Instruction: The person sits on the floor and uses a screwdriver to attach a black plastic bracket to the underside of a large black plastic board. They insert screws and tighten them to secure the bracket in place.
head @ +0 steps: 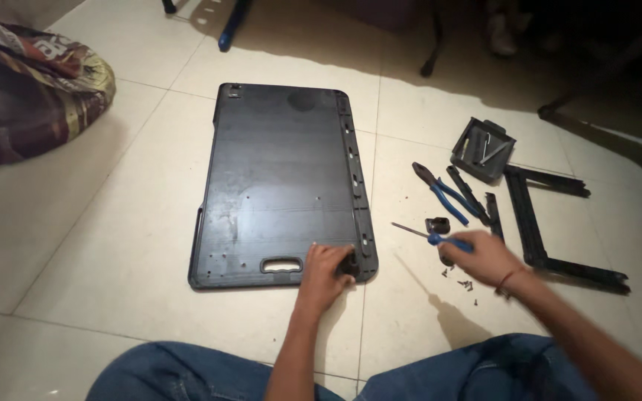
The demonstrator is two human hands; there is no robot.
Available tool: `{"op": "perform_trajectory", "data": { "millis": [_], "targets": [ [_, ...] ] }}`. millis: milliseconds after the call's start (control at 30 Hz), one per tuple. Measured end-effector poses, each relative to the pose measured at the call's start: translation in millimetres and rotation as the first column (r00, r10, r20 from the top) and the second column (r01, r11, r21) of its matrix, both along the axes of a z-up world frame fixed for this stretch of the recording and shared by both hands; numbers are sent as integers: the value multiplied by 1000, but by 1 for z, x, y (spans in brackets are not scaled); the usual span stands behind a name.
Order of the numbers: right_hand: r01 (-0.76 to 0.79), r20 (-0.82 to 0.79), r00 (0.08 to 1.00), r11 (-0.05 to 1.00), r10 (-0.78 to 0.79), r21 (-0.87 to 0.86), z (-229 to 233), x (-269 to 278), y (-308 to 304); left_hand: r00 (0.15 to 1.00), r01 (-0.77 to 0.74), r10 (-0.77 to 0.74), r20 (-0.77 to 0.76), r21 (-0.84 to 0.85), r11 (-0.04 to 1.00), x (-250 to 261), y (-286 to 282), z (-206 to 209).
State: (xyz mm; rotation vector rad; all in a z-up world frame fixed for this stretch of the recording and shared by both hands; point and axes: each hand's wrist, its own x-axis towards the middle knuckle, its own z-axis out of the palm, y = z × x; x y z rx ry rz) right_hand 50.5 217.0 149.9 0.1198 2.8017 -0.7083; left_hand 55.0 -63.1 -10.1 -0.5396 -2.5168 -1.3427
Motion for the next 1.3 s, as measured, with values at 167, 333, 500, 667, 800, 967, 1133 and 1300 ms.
{"op": "perform_trajectory", "data": {
  "millis": [167,333,500,667,800,967,1133,1300],
  "targets": [
    [270,0,960,929,-279,-252,-93,27,6,986,-107,105,127,10,994,3,7,-10],
    [319,3,931,808,-366,-496,-145,38,0,981,-185,187,57,-33,982,10,25,-30],
    [253,-65,929,755,-364,-604,-149,45,-2,979,-202,202,-13,-23,979,20,22,-20],
    [64,-255,944,876,-208,-477,-129,49,-41,939,-330,337,-61,109,938,28,25,-10],
    [-193,-337,941,852,21,-486,-108,59,-92,849,-385,-30,527,657,648,24,30,-14],
    [143,-66,984,959,-163,-244,-85,21,-115,677,-711,513,528,289,641,3,0,-20],
    [-142,94,988,942,119,303,-106,-36,-129,772,-635,619,146,143,759,-2,-11,-20],
    [-28,67,998,959,10,282,-137,-40,-134,746,-644,610,268,57,763,-5,-15,-12]
  ]
}}
